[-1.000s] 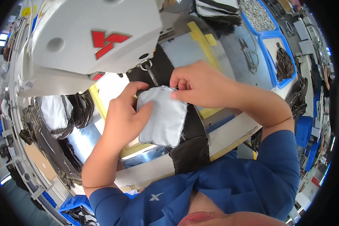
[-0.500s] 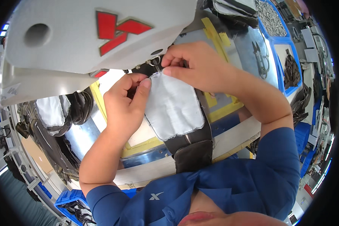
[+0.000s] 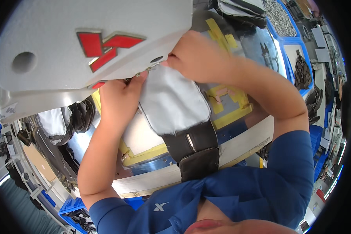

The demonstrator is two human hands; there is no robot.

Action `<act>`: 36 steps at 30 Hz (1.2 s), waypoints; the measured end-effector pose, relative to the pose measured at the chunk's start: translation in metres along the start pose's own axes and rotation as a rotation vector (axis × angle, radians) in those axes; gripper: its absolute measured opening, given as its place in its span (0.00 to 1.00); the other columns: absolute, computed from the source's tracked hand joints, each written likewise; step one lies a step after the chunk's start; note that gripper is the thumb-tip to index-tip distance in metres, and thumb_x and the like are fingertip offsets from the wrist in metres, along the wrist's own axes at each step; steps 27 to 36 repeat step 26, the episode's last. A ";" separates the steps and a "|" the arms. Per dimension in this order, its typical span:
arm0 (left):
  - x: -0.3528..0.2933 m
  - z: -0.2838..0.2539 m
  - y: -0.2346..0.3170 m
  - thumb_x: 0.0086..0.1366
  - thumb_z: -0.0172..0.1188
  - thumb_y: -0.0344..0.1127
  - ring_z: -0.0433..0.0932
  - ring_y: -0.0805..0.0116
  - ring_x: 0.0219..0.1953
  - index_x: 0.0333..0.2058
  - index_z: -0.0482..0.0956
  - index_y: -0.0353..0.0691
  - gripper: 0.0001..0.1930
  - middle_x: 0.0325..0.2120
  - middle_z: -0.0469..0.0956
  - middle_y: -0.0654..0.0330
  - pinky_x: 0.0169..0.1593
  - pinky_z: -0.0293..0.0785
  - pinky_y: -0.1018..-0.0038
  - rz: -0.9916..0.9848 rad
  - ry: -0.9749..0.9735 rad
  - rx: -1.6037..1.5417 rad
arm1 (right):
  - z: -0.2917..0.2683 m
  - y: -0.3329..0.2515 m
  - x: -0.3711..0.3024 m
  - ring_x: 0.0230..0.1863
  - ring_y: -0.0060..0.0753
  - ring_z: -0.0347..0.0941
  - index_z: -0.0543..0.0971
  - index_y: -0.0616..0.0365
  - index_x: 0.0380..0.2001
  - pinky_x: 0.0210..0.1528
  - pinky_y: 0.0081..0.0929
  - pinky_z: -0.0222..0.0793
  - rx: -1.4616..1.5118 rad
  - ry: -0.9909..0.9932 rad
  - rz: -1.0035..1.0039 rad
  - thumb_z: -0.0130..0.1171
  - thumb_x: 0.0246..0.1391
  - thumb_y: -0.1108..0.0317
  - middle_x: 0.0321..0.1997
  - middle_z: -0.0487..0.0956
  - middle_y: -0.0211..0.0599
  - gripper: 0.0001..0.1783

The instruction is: The person sews a zipper onto a black fabric pouch using a sewing machine. They repeatedly open and close the zipper, mark the fabric with a pen, and insert a white lining piece before stitching. The person handles the pouch and lining multiple times, aligning edges and guiding the material under the needle.

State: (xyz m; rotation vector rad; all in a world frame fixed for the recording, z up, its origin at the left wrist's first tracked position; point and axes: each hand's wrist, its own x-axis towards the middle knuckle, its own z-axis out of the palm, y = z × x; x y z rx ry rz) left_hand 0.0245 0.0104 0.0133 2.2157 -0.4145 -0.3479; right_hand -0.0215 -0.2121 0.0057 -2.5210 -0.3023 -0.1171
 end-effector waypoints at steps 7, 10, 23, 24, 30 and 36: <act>0.020 0.001 -0.024 0.59 0.72 0.27 0.84 0.59 0.41 0.45 0.85 0.34 0.15 0.39 0.87 0.54 0.49 0.78 0.66 0.255 0.029 0.148 | 0.006 0.024 0.018 0.39 0.62 0.81 0.84 0.67 0.29 0.44 0.52 0.76 0.018 0.029 -0.039 0.62 0.56 0.64 0.30 0.83 0.56 0.14; 0.019 0.000 -0.018 0.59 0.72 0.26 0.84 0.61 0.41 0.45 0.85 0.34 0.14 0.39 0.87 0.55 0.49 0.78 0.67 0.231 0.000 0.139 | 0.008 0.026 0.020 0.39 0.63 0.82 0.85 0.67 0.30 0.44 0.52 0.77 0.011 0.008 -0.062 0.62 0.55 0.64 0.30 0.83 0.56 0.14; 0.035 0.000 -0.033 0.61 0.74 0.27 0.82 0.69 0.36 0.40 0.85 0.31 0.11 0.35 0.86 0.59 0.46 0.78 0.72 0.503 0.042 0.186 | -0.010 0.010 0.032 0.38 0.63 0.81 0.84 0.66 0.28 0.41 0.50 0.76 0.028 -0.189 0.144 0.66 0.51 0.61 0.29 0.82 0.57 0.16; 0.037 0.002 -0.035 0.60 0.74 0.28 0.83 0.68 0.37 0.41 0.85 0.32 0.12 0.36 0.86 0.59 0.47 0.78 0.72 0.547 0.065 0.189 | -0.009 0.011 0.033 0.39 0.61 0.82 0.85 0.66 0.29 0.42 0.50 0.76 0.000 -0.196 0.141 0.66 0.51 0.60 0.30 0.83 0.57 0.16; 0.041 0.001 -0.041 0.61 0.74 0.29 0.83 0.67 0.40 0.44 0.85 0.33 0.14 0.39 0.87 0.58 0.50 0.78 0.70 0.542 0.040 0.141 | -0.004 0.017 0.037 0.41 0.58 0.83 0.86 0.64 0.32 0.44 0.50 0.76 -0.051 -0.205 0.140 0.67 0.51 0.60 0.31 0.84 0.55 0.16; 0.041 0.001 -0.041 0.61 0.74 0.29 0.83 0.67 0.40 0.44 0.85 0.33 0.14 0.39 0.87 0.58 0.50 0.78 0.70 0.542 0.040 0.141 | -0.004 0.017 0.037 0.41 0.58 0.83 0.86 0.64 0.32 0.44 0.50 0.76 -0.051 -0.205 0.140 0.67 0.51 0.60 0.31 0.84 0.55 0.16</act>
